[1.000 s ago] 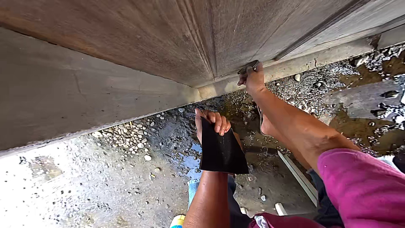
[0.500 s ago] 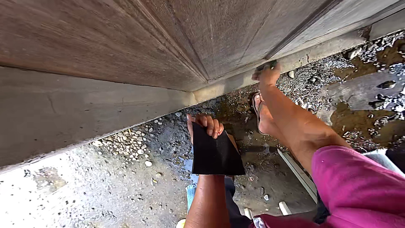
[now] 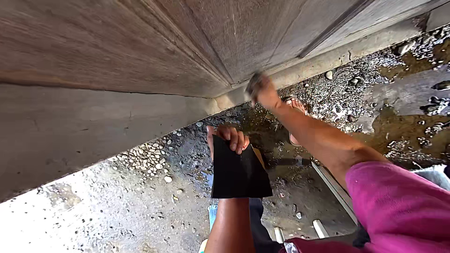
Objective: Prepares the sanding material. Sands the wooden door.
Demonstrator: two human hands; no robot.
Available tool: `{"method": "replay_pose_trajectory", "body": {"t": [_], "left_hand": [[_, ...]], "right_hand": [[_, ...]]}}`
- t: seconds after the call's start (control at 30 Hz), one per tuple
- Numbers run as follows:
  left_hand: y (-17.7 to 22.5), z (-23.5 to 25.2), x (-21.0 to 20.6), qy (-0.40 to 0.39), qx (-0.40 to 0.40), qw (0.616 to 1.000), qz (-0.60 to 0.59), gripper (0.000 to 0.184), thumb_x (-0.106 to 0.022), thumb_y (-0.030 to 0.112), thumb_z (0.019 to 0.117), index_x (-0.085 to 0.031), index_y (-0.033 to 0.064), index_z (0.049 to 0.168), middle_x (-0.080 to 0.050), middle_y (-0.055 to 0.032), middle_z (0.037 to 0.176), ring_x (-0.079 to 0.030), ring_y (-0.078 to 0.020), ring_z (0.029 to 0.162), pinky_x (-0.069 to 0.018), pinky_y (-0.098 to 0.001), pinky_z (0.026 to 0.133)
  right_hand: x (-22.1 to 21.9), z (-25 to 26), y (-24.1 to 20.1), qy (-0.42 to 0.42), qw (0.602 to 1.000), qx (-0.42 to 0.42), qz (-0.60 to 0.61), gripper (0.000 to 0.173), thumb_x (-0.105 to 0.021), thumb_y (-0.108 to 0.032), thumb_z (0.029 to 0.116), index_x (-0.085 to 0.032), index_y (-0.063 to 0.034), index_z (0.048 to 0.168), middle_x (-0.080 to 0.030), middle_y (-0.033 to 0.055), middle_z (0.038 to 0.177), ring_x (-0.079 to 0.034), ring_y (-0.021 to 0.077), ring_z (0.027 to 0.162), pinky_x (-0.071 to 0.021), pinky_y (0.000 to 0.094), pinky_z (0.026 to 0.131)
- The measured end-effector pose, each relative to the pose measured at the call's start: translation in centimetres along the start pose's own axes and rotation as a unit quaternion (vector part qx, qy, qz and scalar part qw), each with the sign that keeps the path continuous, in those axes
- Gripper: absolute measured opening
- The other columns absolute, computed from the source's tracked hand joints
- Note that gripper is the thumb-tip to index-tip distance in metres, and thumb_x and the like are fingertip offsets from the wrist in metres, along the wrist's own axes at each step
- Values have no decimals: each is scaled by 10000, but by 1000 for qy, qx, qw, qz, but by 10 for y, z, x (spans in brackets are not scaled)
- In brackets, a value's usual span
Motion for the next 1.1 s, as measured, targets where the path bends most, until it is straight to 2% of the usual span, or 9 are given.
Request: {"method": "replay_pose_trajectory", "body": {"t": [0.03,0.1,0.23,0.33,0.5,0.73,0.9,1.03,1.1], "left_hand": [[6,3,1,-21,6,1000,-3,669,-337,654,1011,-734,133,877,-698,-34,718,-684,-184,669,-563,-375,666],[13,2,6,-48,4,999,-19,694,-331,637,1014,-735,87,891,-716,-83,744,-714,-235,716,-584,-425,717],[6,-3,9,-43,0,999,-33,716,-324,665,1008,-733,92,876,-709,-80,720,-706,-229,683,-578,-406,680],[8,1,7,-48,8,998,-40,708,-332,654,1008,-730,85,870,-707,-84,717,-707,-233,687,-577,-409,686],[10,2,6,-38,-2,998,-50,736,-298,673,1007,-720,84,876,-701,-85,713,-702,-235,679,-575,-414,667],[11,0,3,-13,4,999,-34,707,-311,676,1006,-728,121,873,-696,-44,705,-685,-196,656,-564,-380,652],[10,1,0,24,-23,999,-27,685,-335,676,1003,-701,123,834,-662,-33,649,-658,-183,588,-547,-356,591],[10,1,2,9,-7,999,-36,692,-336,678,999,-713,120,841,-682,-45,677,-677,-198,626,-557,-376,621],[11,1,1,3,-13,999,-35,699,-320,676,1004,-711,118,846,-682,-50,678,-680,-204,629,-559,-379,621]], "right_hand": [[-10,-7,7,-47,998,-10,-46,323,-423,-141,1096,-461,18,1374,-646,137,846,-603,191,534,-559,372,505],[20,3,29,13,998,-31,-56,318,-468,-190,1087,-530,-2,1336,-657,139,896,-604,191,577,-559,390,542],[95,53,44,163,960,-25,225,180,-437,-121,1082,-414,-104,1260,-554,42,805,-525,132,515,-521,316,476],[103,61,54,127,925,-27,358,88,-397,-159,1102,-419,-194,1180,-553,27,786,-550,158,543,-542,352,511],[100,49,64,61,895,-17,442,170,-342,-218,1120,-446,-265,1247,-606,25,888,-633,197,707,-598,438,668],[110,50,82,214,937,-78,266,100,-460,-126,1091,-455,-101,1187,-614,106,831,-664,240,604,-615,424,564],[94,46,59,178,946,-62,265,176,-404,-165,1080,-413,-118,1250,-635,110,846,-621,223,514,-561,375,443],[91,54,47,193,951,-58,233,284,-543,-233,1073,-423,-109,1299,-614,113,821,-578,195,459,-529,329,393],[96,54,46,218,948,-41,228,247,-530,-148,1075,-443,-77,1294,-615,121,820,-587,192,449,-542,326,393]]}}
Point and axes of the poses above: each hand's wrist, its own z-axis towards the middle knuckle, its own x-axis out of the back of the hand, y = z × x, the point moved 7 cm from there along z, towards the middle knuckle
